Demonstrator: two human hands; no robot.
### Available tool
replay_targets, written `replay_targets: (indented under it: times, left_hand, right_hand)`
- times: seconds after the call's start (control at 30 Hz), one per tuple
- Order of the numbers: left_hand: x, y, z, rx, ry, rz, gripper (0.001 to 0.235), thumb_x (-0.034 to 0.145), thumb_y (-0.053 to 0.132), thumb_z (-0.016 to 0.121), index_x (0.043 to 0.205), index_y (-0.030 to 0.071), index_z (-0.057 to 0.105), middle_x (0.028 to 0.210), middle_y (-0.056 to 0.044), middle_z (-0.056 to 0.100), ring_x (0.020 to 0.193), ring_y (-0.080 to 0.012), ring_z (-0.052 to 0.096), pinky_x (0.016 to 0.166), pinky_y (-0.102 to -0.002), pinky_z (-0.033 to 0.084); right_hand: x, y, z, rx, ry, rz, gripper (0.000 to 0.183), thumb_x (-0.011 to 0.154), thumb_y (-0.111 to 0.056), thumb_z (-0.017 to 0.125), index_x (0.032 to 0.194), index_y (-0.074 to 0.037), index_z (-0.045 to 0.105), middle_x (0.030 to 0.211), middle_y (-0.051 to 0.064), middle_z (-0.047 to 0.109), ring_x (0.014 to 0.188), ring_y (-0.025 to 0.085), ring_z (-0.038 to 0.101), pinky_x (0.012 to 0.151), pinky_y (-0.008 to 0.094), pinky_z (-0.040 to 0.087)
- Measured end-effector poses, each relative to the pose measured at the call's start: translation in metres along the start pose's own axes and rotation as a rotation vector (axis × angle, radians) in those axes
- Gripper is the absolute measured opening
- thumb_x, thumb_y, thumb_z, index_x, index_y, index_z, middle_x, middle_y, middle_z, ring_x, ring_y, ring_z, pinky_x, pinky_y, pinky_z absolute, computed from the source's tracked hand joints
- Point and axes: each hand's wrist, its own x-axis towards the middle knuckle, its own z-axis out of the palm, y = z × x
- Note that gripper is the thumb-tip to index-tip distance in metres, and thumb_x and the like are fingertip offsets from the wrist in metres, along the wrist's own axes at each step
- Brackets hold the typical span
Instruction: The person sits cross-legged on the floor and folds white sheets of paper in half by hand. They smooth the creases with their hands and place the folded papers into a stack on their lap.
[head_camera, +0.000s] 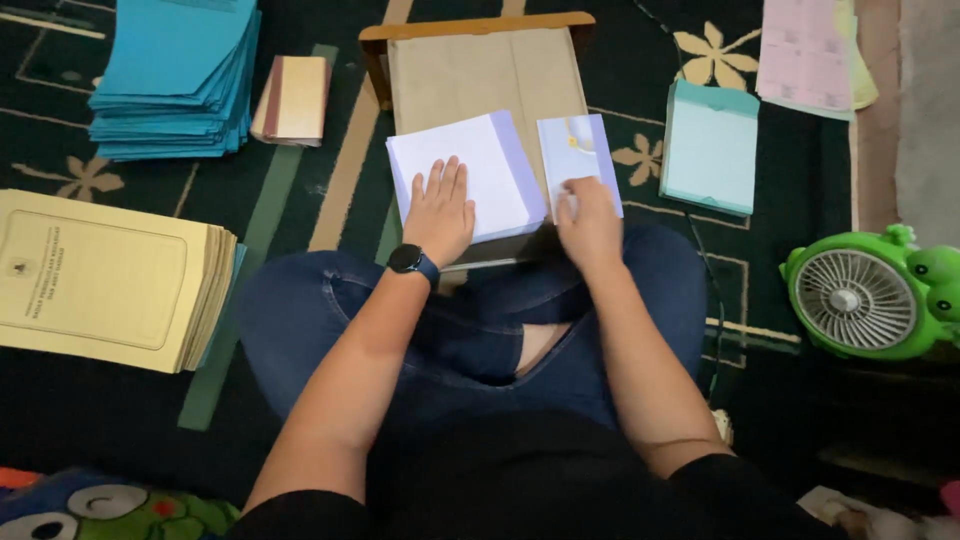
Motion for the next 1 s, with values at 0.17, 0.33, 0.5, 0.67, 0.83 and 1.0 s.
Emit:
replay_targets:
  times: [0.17, 0.33, 0.5, 0.67, 0.83, 1.0]
  left_hand:
    - [-0.006, 0.004, 0.0, 0.012, 0.024, 0.003, 0.058, 0.111, 0.031, 0.026, 0.163, 0.005, 0.026, 0.171, -0.017, 0.021, 0.158, -0.0337, 0.016, 0.125, -0.055, 0.004]
    - [0.0, 0.0, 0.012, 0.025, 0.117, 0.016, 0.058, 0.11, 0.03, 0.032, 0.162, 0.004, 0.03, 0.171, -0.018, 0.023, 0.157, -0.035, 0.019, 0.125, -0.056, 0.007]
    - [-0.003, -0.002, 0.002, -0.102, 0.103, 0.021, 0.059, 0.108, 0.03, 0.034, 0.161, 0.005, 0.033, 0.17, -0.016, 0.027, 0.157, -0.0339, 0.022, 0.125, -0.055, 0.009]
    - [0.031, -0.032, 0.033, -0.431, 0.203, 0.003, 0.043, 0.108, 0.038, 0.038, 0.134, 0.012, 0.061, 0.146, -0.009, 0.053, 0.136, -0.0302, 0.048, 0.116, -0.049, 0.029]
    - [0.024, -0.041, 0.002, -0.804, 0.481, -0.146, 0.052, 0.108, 0.052, 0.048, 0.077, 0.015, 0.068, 0.103, -0.004, 0.071, 0.101, -0.0342, 0.066, 0.092, -0.044, 0.047]
    - [0.024, -0.061, 0.033, -0.496, 0.44, -0.448, 0.033, 0.078, 0.051, 0.073, 0.085, 0.018, 0.074, 0.107, 0.004, 0.062, 0.101, -0.0276, 0.058, 0.083, -0.043, 0.047]
  right_hand:
    - [-0.005, 0.031, 0.018, -0.325, 0.077, 0.098, 0.079, 0.083, -0.059, 0.081, 0.127, 0.0, 0.056, 0.105, 0.017, 0.057, 0.099, 0.039, 0.064, 0.077, 0.047, 0.062]
    - [0.006, 0.009, -0.001, -0.311, -0.012, 0.23, 0.092, 0.079, -0.055, 0.089, 0.132, 0.009, 0.05, 0.111, 0.024, 0.057, 0.105, 0.044, 0.062, 0.087, 0.056, 0.057]
    - [0.01, -0.046, -0.045, 0.16, -0.011, 0.329, 0.066, 0.1, -0.003, 0.069, 0.156, 0.003, 0.034, 0.13, 0.04, 0.058, 0.125, 0.051, 0.059, 0.105, 0.056, 0.051]
    - [0.007, -0.059, 0.0, 0.253, 0.15, -0.116, 0.041, 0.086, -0.003, 0.072, 0.125, -0.012, 0.066, 0.085, 0.011, 0.065, 0.077, 0.035, 0.067, 0.069, 0.042, 0.054]
    - [-0.006, -0.109, 0.059, 0.235, 0.008, -0.431, 0.044, 0.077, -0.001, 0.074, 0.12, -0.011, 0.068, 0.084, 0.011, 0.066, 0.082, 0.036, 0.068, 0.074, 0.042, 0.055]
    - [-0.019, -0.146, 0.031, 0.264, -0.243, -0.434, 0.048, 0.086, -0.04, 0.081, 0.122, -0.012, 0.068, 0.091, 0.013, 0.068, 0.092, 0.036, 0.068, 0.077, 0.048, 0.056]
